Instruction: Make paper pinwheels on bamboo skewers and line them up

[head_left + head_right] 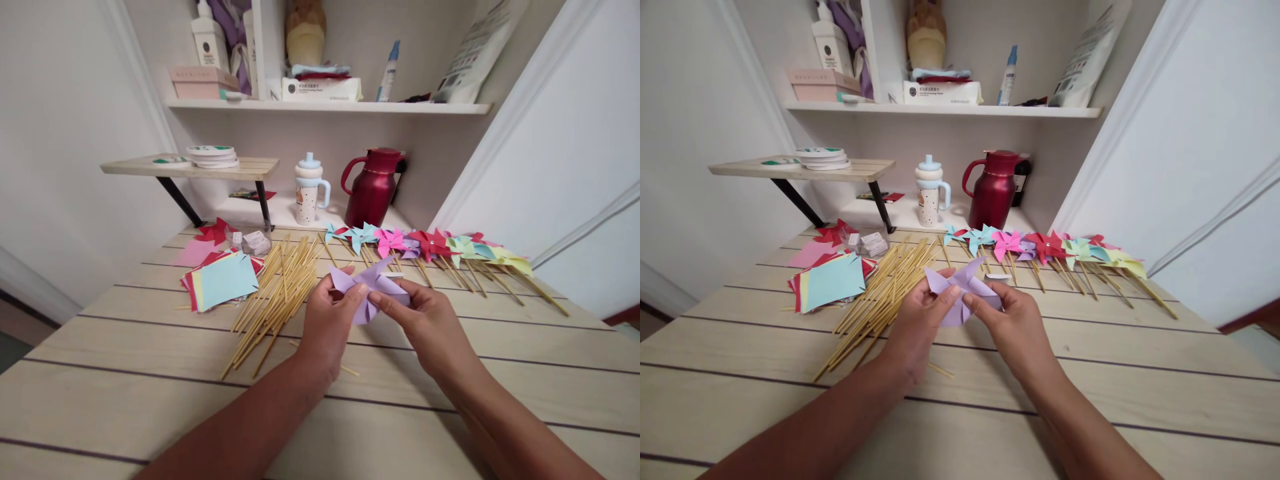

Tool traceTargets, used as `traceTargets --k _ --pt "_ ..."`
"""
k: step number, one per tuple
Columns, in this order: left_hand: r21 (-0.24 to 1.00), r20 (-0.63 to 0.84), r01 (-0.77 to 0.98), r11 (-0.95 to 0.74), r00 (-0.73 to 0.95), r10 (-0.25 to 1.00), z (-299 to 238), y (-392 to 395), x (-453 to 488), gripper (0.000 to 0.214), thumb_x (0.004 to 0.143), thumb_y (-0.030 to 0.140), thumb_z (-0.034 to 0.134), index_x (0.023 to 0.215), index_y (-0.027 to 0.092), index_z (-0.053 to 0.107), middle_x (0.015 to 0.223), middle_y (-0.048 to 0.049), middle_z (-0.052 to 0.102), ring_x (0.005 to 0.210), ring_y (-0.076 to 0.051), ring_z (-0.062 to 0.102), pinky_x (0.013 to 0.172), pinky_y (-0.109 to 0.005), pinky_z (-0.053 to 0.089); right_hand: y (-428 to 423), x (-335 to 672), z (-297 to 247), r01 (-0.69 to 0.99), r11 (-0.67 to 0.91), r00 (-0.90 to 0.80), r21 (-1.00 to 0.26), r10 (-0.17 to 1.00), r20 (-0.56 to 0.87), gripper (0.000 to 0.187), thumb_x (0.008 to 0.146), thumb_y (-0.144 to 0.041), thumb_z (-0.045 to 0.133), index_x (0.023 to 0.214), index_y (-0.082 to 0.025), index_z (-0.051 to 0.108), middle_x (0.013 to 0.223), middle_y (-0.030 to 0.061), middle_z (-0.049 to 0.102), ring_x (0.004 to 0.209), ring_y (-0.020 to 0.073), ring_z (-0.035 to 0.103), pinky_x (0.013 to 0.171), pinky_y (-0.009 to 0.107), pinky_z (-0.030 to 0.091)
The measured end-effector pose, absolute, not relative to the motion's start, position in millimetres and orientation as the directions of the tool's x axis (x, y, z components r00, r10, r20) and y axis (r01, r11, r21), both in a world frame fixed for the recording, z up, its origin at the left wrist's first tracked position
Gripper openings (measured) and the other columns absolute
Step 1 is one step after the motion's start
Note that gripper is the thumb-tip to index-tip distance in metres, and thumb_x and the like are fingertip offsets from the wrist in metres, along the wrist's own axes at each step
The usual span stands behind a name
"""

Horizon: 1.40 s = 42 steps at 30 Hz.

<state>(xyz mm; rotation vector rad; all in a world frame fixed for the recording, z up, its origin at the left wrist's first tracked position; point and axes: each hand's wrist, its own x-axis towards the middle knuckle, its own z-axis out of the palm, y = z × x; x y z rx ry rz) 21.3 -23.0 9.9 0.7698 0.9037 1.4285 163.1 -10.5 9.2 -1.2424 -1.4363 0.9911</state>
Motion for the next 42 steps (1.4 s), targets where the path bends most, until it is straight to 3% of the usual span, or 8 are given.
traceTargets --k 9,19,25,29,35,42 --pt "0.889 -0.001 -0.453 0.064 0.137 0.991 13.0 -19.0 10.4 0.04 0.072 0.026 0.08 0.109 0.013 0.071 0.109 -0.0129 0.074 0.098 -0.023 0.068 0.094 -0.038 0.05 -8.8 166.5 12.9 0.057 0.14 -0.011 -0.988 0.99 0.14 0.027 0.073 -0.043 0.081 0.089 -0.021 0.077 0.084 0.0035 0.075 0.079 0.0224 0.063 0.073 0.032 0.047" --pt "0.918 -0.015 -0.396 0.039 0.063 0.998 16.6 -18.7 8.8 0.035 0.07 0.028 0.081 0.101 0.013 0.073 0.097 -0.0108 0.075 0.09 -0.023 0.069 0.087 -0.037 0.053 -10.3 164.7 16.2 0.11 0.148 -0.035 -0.983 0.989 0.145 0.026 0.075 -0.043 0.078 0.09 -0.021 0.077 0.084 0.0039 0.075 0.079 0.0226 0.063 0.071 0.032 0.046" --pt "0.958 -0.034 -0.285 0.027 -0.017 0.999 21.2 -21.7 8.0 0.029 0.068 0.03 0.081 0.091 0.015 0.07 0.085 -0.007 0.074 0.076 -0.017 0.068 0.071 -0.029 0.053 -11.6 165.1 15.8 0.191 0.164 -0.064 -0.968 0.986 0.154 0.029 0.076 -0.044 0.076 0.091 -0.02 0.076 0.08 0.0029 0.072 0.071 0.02 0.059 0.065 0.031 0.043" --pt "0.991 0.061 -0.118 -0.07 -0.082 0.995 24.1 -22.8 7.0 0.027 0.067 0.028 0.081 0.089 0.017 0.071 0.09 -0.0071 0.073 0.082 -0.02 0.068 0.075 -0.031 0.053 -11.9 164.5 16.4 0.197 0.17 -0.059 -0.966 0.985 0.161 0.028 0.076 -0.044 0.077 0.09 -0.02 0.076 0.076 0.0014 0.07 0.068 0.0177 0.056 0.063 0.029 0.041" --pt "0.94 0.34 0.076 -0.332 -0.16 0.927 25.3 -22.4 7.2 0.008 0.066 0.017 0.078 0.073 0.02 0.074 0.091 -0.0046 0.069 0.089 -0.021 0.066 0.083 -0.03 0.048 -12.2 164.1 17.9 0.199 0.175 -0.053 -0.964 0.984 0.168 0.025 0.076 -0.042 0.076 0.088 -0.021 0.076 0.074 0.0008 0.068 0.067 0.0175 0.055 0.062 0.028 0.041" --pt "0.932 0.362 0.091 -0.351 -0.182 0.914 23.3 -19.3 6.8 0.008 0.067 0.015 0.076 0.068 0.022 0.074 0.083 -0.0026 0.068 0.082 -0.02 0.064 0.078 -0.031 0.048 -12.7 166.0 15.1 0.226 0.199 -0.053 -0.954 0.98 0.192 0.029 0.077 -0.045 0.075 0.091 -0.019 0.076 0.075 0.0023 0.068 0.068 0.0188 0.056 0.062 0.03 0.042"
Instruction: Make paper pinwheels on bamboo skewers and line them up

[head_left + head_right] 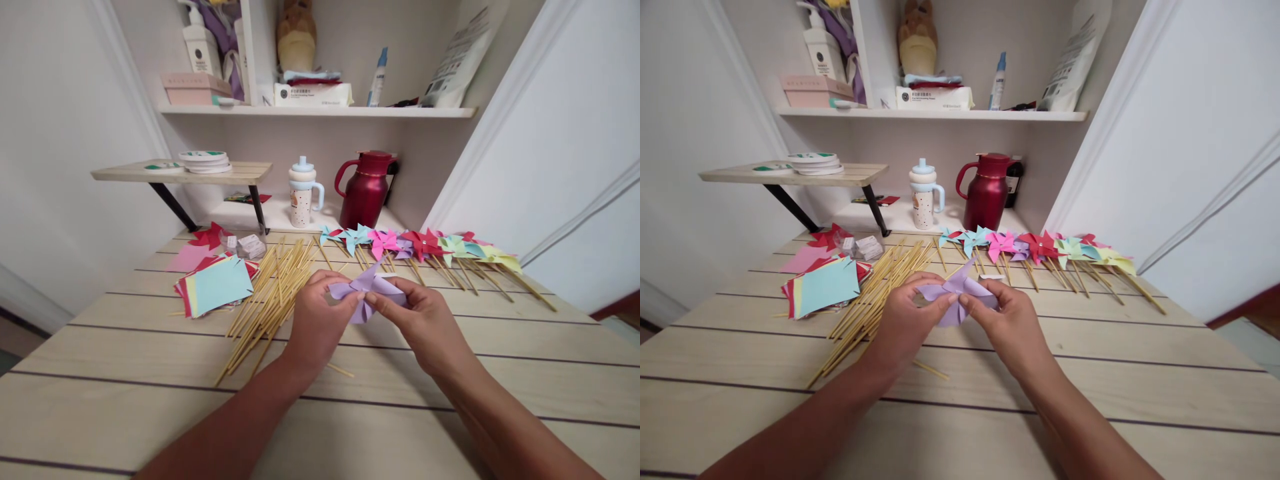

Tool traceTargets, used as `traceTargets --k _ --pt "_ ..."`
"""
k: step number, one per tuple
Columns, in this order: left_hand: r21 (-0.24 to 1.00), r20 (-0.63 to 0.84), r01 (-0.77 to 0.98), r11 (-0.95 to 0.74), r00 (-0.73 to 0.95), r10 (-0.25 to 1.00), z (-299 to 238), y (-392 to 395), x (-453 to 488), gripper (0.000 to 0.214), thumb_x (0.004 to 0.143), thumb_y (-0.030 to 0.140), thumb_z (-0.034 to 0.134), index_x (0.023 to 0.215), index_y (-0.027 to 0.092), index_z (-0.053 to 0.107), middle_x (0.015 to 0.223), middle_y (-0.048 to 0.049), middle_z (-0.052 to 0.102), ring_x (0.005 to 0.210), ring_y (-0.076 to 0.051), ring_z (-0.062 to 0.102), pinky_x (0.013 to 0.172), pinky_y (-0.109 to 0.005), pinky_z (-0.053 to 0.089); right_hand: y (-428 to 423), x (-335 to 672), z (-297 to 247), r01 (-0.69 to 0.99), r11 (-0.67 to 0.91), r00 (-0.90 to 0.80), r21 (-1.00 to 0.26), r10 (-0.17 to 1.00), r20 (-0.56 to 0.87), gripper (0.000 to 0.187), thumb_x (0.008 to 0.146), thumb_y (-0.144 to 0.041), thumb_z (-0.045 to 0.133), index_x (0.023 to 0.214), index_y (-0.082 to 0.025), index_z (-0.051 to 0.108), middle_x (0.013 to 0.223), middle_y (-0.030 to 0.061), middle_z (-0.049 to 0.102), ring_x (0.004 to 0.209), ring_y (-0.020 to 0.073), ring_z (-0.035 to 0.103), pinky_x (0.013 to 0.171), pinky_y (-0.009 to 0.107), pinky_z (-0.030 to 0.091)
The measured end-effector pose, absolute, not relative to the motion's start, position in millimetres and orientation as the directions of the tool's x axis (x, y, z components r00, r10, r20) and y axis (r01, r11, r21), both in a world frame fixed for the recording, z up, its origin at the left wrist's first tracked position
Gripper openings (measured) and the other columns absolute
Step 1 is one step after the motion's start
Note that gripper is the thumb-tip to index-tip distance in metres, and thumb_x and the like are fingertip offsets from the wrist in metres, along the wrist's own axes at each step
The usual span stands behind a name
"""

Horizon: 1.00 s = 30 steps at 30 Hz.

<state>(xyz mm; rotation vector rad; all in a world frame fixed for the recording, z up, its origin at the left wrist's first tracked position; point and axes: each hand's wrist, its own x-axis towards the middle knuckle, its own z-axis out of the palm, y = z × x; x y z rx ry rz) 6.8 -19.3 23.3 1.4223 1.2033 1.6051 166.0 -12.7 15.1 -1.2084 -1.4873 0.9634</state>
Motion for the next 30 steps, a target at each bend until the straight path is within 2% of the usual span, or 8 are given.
traceTargets --k 13,16,19,22,25,30 --pt "0.929 0.365 0.14 -0.342 -0.21 0.907 26.5 -21.3 9.4 0.008 0.068 0.013 0.073 0.066 0.021 0.07 0.083 -0.0027 0.069 0.081 -0.019 0.066 0.075 -0.028 0.05 -13.2 165.3 14.4 0.221 0.228 -0.079 -0.948 0.973 0.215 0.025 0.078 -0.045 0.075 0.085 -0.021 0.074 0.075 0.0007 0.069 0.07 0.0185 0.058 0.065 0.029 0.044" --pt "0.958 0.287 0.086 -0.274 -0.229 0.93 27.1 -22.0 10.4 0.006 0.067 0.016 0.073 0.07 0.02 0.07 0.084 -0.0031 0.07 0.077 -0.018 0.066 0.069 -0.027 0.05 -14.7 165.3 14.9 0.249 0.239 -0.089 -0.939 0.971 0.224 0.027 0.079 -0.047 0.074 0.084 -0.021 0.073 0.074 0.0011 0.067 0.069 0.0182 0.056 0.064 0.029 0.042" --pt "0.987 0.148 -0.022 -0.157 -0.229 0.962 24.4 -21.5 11.7 0.012 0.064 0.019 0.074 0.075 0.018 0.07 0.077 -0.0025 0.07 0.069 -0.018 0.065 0.063 -0.026 0.05 -15.0 164.7 14.8 0.265 0.247 -0.088 -0.932 0.969 0.231 0.028 0.08 -0.047 0.072 0.083 -0.02 0.072 0.073 0.0013 0.065 0.068 0.0177 0.054 0.063 0.029 0.041" --pt "0.987 0.046 -0.141 -0.074 -0.196 0.98 19.0 -20.1 12.5 0.018 0.064 0.023 0.076 0.08 0.017 0.072 0.074 -0.0034 0.071 0.068 -0.018 0.065 0.063 -0.027 0.05 -13.0 164.1 13.0 0.289 0.256 -0.079 -0.922 0.967 0.244 0.028 0.08 -0.046 0.072 0.085 -0.019 0.071 0.072 0.0014 0.064 0.068 0.0177 0.053 0.062 0.029 0.041" --pt "0.981 0.007 -0.193 -0.039 -0.164 0.986 14.7 -18.3 12.0 0.021 0.065 0.027 0.077 0.083 0.016 0.074 0.075 -0.0042 0.072 0.069 -0.018 0.065 0.065 -0.027 0.05 -9.1 164.6 10.6 0.278 0.282 -0.071 -0.918 0.959 0.273 0.027 0.079 -0.045 0.074 0.09 -0.021 0.07 0.078 0.0018 0.067 0.072 0.0191 0.057 0.066 0.03 0.044" --pt "0.981 -0.01 -0.191 -0.025 -0.179 0.984 14.7 -15.9 10.2 0.023 0.066 0.027 0.076 0.085 0.014 0.076 0.078 -0.0054 0.075 0.07 -0.018 0.066 0.066 -0.027 0.05 -2.6 168.8 10.9 0.147 0.302 0.015 -0.942 0.952 0.307 0.028 0.084 -0.05 0.068 0.097 -0.025 0.072 0.095 0.0036 0.072 0.088 0.0219 0.062 0.078 0.033 0.048"
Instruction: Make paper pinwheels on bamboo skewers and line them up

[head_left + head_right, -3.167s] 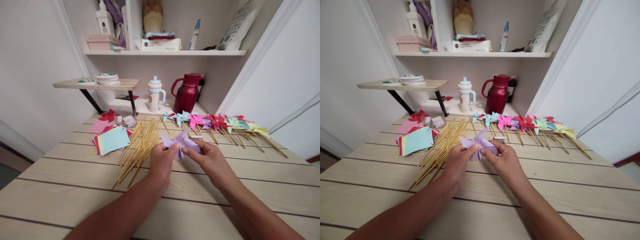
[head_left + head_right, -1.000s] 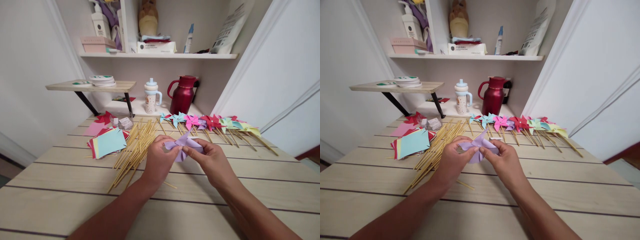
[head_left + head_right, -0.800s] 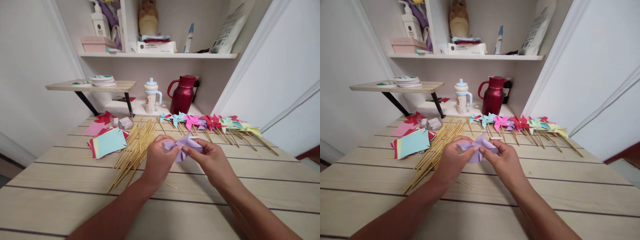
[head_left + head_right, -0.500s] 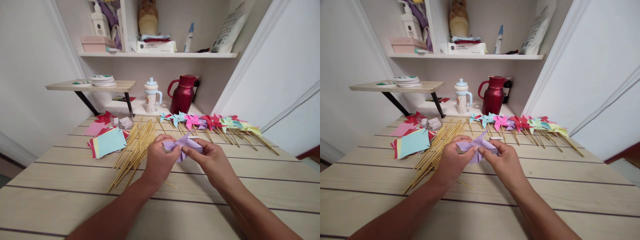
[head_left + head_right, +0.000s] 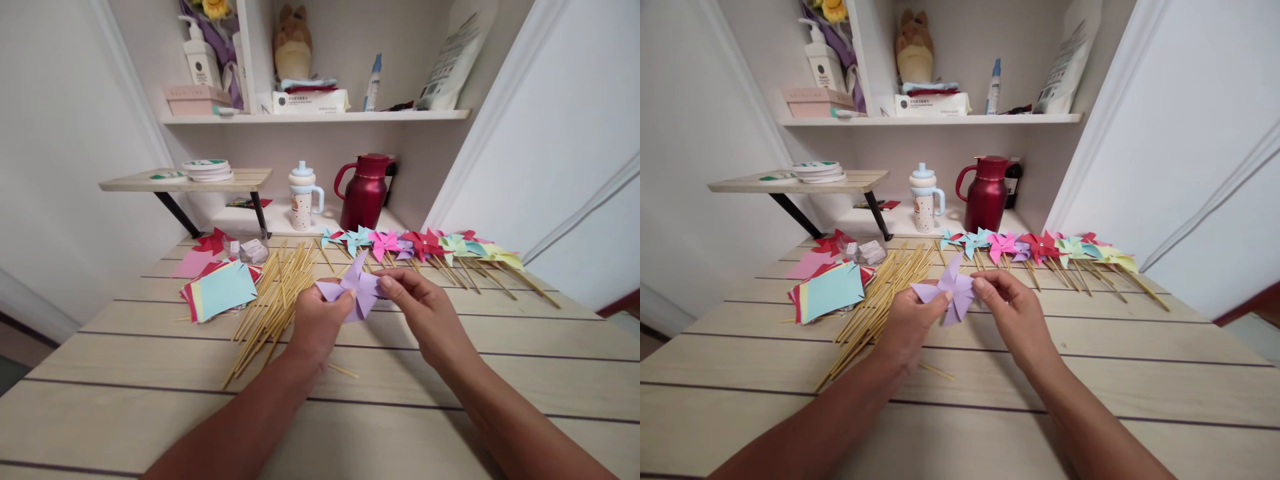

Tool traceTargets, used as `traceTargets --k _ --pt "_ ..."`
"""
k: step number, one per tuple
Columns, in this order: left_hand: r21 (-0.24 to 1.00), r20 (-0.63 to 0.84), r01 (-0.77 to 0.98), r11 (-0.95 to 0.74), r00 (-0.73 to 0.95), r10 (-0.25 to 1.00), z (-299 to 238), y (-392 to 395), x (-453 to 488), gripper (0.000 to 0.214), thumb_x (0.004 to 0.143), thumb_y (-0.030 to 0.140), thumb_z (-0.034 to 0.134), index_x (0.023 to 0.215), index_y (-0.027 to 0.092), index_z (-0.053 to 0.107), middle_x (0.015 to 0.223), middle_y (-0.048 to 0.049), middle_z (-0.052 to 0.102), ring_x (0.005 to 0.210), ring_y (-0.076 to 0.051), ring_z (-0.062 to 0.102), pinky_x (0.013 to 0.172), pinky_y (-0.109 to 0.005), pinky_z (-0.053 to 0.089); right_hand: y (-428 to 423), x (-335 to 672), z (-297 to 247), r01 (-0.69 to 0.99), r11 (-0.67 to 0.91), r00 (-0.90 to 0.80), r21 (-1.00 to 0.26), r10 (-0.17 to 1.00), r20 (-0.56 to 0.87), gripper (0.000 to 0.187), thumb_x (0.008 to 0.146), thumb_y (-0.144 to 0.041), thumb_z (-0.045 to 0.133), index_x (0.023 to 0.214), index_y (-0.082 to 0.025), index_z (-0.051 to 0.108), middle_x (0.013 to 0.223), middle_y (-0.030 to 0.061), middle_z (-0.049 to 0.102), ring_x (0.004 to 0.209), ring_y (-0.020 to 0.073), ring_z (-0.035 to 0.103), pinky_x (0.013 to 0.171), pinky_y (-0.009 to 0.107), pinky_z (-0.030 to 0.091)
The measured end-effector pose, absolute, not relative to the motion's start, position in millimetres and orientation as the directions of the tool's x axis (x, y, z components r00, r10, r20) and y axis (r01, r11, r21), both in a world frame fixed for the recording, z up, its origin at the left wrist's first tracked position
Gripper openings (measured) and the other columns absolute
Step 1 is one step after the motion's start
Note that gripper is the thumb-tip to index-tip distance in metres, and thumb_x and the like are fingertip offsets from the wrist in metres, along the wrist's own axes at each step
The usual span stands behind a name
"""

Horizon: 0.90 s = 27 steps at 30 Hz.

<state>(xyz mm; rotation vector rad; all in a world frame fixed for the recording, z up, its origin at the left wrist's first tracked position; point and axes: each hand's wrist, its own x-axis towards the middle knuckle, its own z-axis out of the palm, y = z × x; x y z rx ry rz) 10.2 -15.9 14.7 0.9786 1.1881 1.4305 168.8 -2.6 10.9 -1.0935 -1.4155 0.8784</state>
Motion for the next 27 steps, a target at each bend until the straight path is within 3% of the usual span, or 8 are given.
traceTargets --k 7,14,19,27 --pt "0.969 -0.082 -0.247 0.03 -0.205 0.975 11.5 -12.5 8.7 0.018 0.064 0.023 0.077 0.08 0.014 0.076 0.075 -0.0048 0.075 0.068 -0.017 0.066 0.064 -0.027 0.049 14.7 189.1 10.1 0.225 0.34 0.201 -0.913 0.901 0.385 0.03 0.086 -0.054 0.063 0.092 -0.027 0.073 0.085 0.0045 0.07 0.085 0.0238 0.063 0.076 0.036 0.049" --pt "0.91 -0.088 -0.411 -0.051 -0.311 0.946 6.2 13.0 -14.8 0.018 0.062 0.023 0.079 0.077 0.014 0.073 0.078 -0.0044 0.076 0.073 -0.015 0.068 0.07 -0.026 0.051 46.8 223.2 -8.8 0.444 0.307 0.277 -0.842 0.847 0.454 0.031 0.079 -0.049 0.068 0.087 -0.02 0.073 0.08 0.0046 0.069 0.072 0.0199 0.057 0.069 0.035 0.044" --pt "0.887 -0.065 -0.447 -0.116 -0.37 0.927 9.6 23.3 -28.9 0.019 0.063 0.02 0.079 0.08 0.016 0.071 0.082 -0.0023 0.075 0.076 -0.013 0.069 0.073 -0.025 0.051 51.9 228.4 -10.7 0.604 0.253 0.181 -0.755 0.88 0.44 0.026 0.073 -0.043 0.068 0.077 -0.019 0.076 0.071 0.0036 0.068 0.064 0.0184 0.053 0.063 0.033 0.039" --pt "0.92 -0.053 -0.381 -0.094 -0.359 0.932 -5.2 28.2 -26.4 0.021 0.062 0.024 0.08 0.079 0.013 0.073 0.081 -0.006 0.077 0.078 -0.018 0.07 0.076 -0.029 0.052 47.1 220.9 -6.7 0.775 0.196 0.011 -0.601 0.947 0.322 0.017 0.076 -0.035 0.065 0.071 -0.024 0.077 0.072 0.0026 0.072 0.064 0.0191 0.06 0.058 0.03 0.04"
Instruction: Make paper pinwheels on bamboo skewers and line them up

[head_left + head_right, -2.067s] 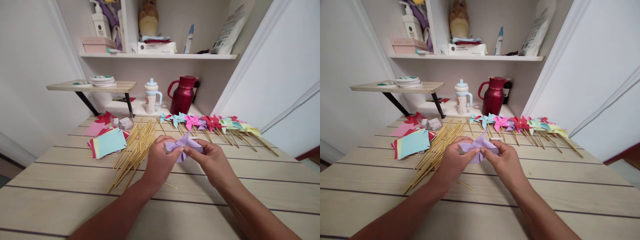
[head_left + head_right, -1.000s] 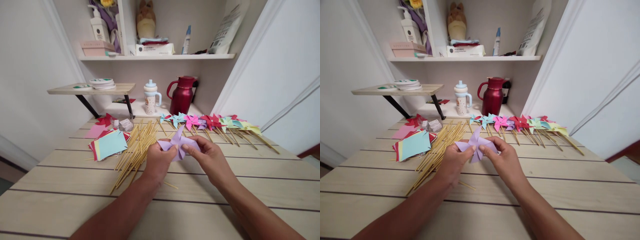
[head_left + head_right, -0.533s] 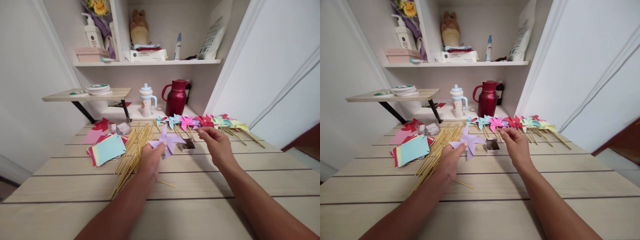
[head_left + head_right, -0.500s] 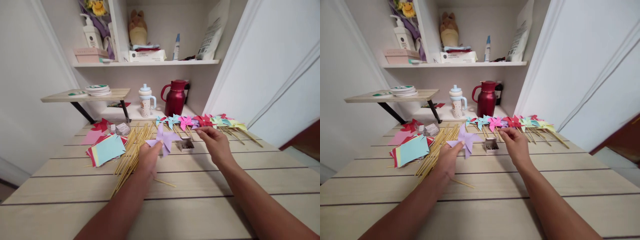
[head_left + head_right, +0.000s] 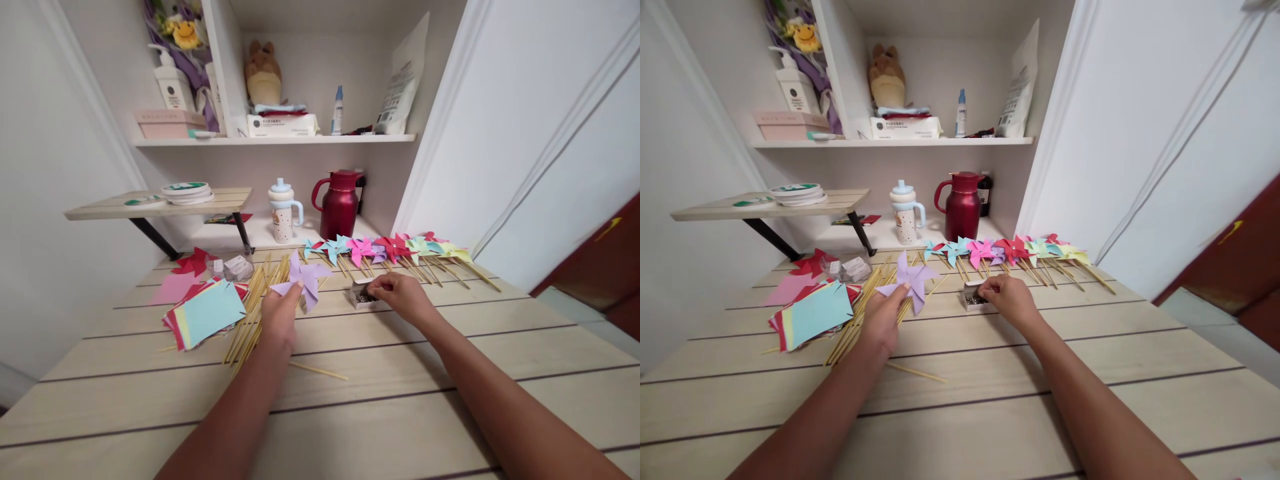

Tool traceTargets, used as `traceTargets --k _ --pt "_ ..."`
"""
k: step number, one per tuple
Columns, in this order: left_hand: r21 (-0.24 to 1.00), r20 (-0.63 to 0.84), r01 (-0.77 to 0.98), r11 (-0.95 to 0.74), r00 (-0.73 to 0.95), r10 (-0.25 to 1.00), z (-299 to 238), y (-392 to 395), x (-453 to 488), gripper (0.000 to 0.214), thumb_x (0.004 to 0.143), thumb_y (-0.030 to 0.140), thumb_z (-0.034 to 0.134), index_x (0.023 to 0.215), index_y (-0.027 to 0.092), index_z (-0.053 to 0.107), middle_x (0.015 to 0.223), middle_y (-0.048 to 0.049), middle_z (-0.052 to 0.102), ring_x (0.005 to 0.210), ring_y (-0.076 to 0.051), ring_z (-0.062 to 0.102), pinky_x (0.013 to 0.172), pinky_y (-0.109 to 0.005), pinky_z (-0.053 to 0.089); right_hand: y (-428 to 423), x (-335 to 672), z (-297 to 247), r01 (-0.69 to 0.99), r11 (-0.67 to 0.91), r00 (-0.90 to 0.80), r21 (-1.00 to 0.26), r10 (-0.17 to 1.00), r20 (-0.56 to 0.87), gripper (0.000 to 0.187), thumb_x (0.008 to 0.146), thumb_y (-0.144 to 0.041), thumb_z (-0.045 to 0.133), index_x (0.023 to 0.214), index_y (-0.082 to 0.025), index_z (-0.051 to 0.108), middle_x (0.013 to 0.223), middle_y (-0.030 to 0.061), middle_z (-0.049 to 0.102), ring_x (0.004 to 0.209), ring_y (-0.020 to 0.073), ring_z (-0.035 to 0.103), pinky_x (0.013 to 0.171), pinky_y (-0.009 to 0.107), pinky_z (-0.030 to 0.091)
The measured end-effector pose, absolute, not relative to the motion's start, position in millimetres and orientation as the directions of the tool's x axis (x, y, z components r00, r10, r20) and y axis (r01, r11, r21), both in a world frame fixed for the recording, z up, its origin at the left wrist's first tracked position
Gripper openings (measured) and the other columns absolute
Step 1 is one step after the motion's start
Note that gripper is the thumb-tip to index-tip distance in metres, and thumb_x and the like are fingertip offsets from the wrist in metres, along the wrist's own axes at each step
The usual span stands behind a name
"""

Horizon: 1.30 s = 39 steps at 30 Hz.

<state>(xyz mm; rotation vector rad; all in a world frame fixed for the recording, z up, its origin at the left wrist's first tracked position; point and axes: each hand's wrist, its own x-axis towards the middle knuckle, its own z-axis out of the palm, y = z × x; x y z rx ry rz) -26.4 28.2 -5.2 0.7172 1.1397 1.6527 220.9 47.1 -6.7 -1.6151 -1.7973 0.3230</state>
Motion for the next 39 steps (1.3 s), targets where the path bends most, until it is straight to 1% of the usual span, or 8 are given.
traceTargets --k 8,13,17,20,23,28,34,39 --pt "0.953 -0.078 -0.302 -0.017 -0.3 0.951 -6.1 17.9 -9.6 0.025 0.059 0.024 0.079 0.081 0.013 0.076 0.074 -0.0046 0.075 0.07 -0.019 0.068 0.069 -0.029 0.05 45.3 214.9 -10.0 0.913 0.113 0.004 -0.392 0.958 0.287 0.016 0.08 -0.031 0.065 0.074 -0.028 0.079 0.083 0.0033 0.072 0.07 0.0187 0.06 0.055 0.028 0.031" --pt "0.958 -0.085 -0.286 -0.008 -0.31 0.947 -5.7 14.9 -4.2 0.026 0.059 0.024 0.078 0.082 0.013 0.076 0.075 -0.0039 0.076 0.069 -0.018 0.067 0.068 -0.028 0.049 44.7 205.8 -9.2 0.939 0.109 -0.015 -0.327 0.961 0.276 0.017 0.081 -0.024 0.063 0.072 -0.026 0.077 0.086 0.0034 0.07 0.073 0.0179 0.06 0.054 0.027 0.027" --pt "0.963 -0.085 -0.271 -0.002 -0.31 0.947 -4.4 10.4 -1.5 0.024 0.061 0.026 0.078 0.081 0.013 0.076 0.076 -0.0037 0.075 0.071 -0.018 0.067 0.069 -0.027 0.048 46.6 203.2 -9.8 0.92 0.135 -0.03 -0.368 0.96 0.278 0.018 0.081 -0.02 0.06 0.07 -0.023 0.075 0.087 0.0045 0.07 0.077 0.019 0.061 0.056 0.028 0.029" --pt "0.96 -0.086 -0.282 0.0 -0.294 0.952 -5.6 7.8 -0.1 0.026 0.062 0.028 0.078 0.084 0.013 0.076 0.078 -0.0049 0.076 0.072 -0.018 0.067 0.071 -0.028 0.049 49.1 207.1 -12.5 0.876 0.138 -0.015 -0.463 0.966 0.26 0.018 0.083 -0.026 0.06 0.074 -0.022 0.075 0.086 0.004 0.072 0.075 0.0183 0.063 0.059 0.027 0.037" --pt "0.943 -0.111 -0.331 0.016 -0.272 0.956 -9.4 8.4 -0.5 0.028 0.062 0.03 0.079 0.084 0.012 0.076 0.081 -0.007 0.077 0.074 -0.02 0.068 0.073 -0.03 0.049 52.8 213.6 -17.6 0.823 0.109 0.027 -0.557 0.973 0.231 0.025 0.086 -0.034 0.057 0.077 -0.019 0.074 0.075 0.0038 0.072 0.067 0.0175 0.063 0.059 0.026 0.043" --pt "0.916 -0.141 -0.402 0.019 -0.277 0.95 -15.4 12.9 -2.8 0.027 0.062 0.029 0.081 0.082 0.012 0.075 0.086 -0.0095 0.077 0.077 -0.02 0.068 0.076 -0.031 0.049 56.0 219.9 -22.3 0.794 0.079 0.061 -0.602 0.976 0.208 0.033 0.089 -0.039 0.053 0.079 -0.017 0.075 0.068 0.0049 0.072 0.061 0.0176 0.062 0.055 0.027 0.044" --pt "0.922 -0.135 -0.386 0.011 -0.295 0.946 -19.7 14.9 -3.8 0.027 0.065 0.027 0.079 0.086 0.011 0.075 0.087 -0.0091 0.076 0.077 -0.018 0.066 0.076 -0.03 0.049 47.0 210.4 -10.1 0.9 0.055 0.061 -0.432 0.966 0.251 0.018 0.081 -0.034 0.064 0.074 -0.025 0.078 0.087 0.0048 0.073 0.071 0.0197 0.061 0.056 0.028 0.033" --pt "0.916 -0.139 -0.401 0.014 -0.284 0.949 -22.0 14.3 -4.3 0.026 0.065 0.028 0.079 0.085 0.011 0.074 0.084 -0.0082 0.075 0.074 -0.017 0.066 0.073 -0.029 0.049 43.0 199.9 -2.9 0.948 0.077 0.012 -0.31 0.961 0.276 0.019 0.082 -0.029 0.062 0.072 -0.027 0.078 0.089 0.0063 0.071 0.081 0.022 0.061 0.06 0.03 0.031"
